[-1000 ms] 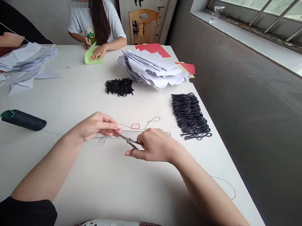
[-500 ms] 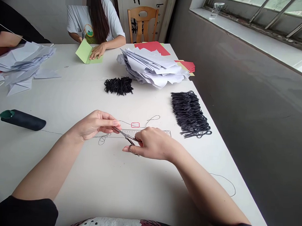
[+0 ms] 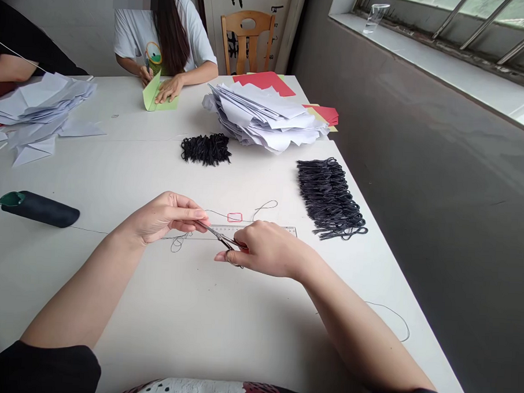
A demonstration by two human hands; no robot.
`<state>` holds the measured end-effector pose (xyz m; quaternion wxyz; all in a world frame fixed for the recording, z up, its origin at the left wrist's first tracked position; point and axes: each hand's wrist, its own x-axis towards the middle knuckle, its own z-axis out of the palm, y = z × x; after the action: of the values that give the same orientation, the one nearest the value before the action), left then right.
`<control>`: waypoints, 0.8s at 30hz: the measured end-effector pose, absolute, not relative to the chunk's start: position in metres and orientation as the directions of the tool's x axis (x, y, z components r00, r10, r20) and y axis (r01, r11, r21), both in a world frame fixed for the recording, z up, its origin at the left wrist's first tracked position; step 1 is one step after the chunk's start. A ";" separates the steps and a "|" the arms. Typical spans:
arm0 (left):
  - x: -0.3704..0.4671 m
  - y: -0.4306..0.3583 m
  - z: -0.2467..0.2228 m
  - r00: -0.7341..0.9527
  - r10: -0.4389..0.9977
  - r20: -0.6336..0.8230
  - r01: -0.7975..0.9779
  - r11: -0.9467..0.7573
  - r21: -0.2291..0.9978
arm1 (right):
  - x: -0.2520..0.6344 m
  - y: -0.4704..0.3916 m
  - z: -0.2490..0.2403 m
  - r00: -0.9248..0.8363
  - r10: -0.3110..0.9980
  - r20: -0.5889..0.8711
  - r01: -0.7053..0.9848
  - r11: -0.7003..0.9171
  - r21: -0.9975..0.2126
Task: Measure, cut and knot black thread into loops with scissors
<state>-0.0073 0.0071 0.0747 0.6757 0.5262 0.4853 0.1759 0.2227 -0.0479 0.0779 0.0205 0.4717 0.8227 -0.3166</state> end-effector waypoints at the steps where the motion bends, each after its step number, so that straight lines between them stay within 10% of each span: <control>1: -0.007 0.007 0.074 0.464 0.750 -0.471 0.274 0.384 0.882 | 0.223 -0.048 0.078 -0.552 0.763 -0.337 0.790 0.350 -0.503; 24: -0.003 0.005 0.074 0.457 0.727 -0.513 0.361 0.376 0.854 | 0.208 -0.062 0.044 -0.620 0.649 -0.441 0.785 0.502 -0.364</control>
<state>-0.0029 0.0050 0.0737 0.6600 0.5413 0.5023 0.1386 0.2080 -0.0615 0.0437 0.1241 0.4181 0.8577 -0.2724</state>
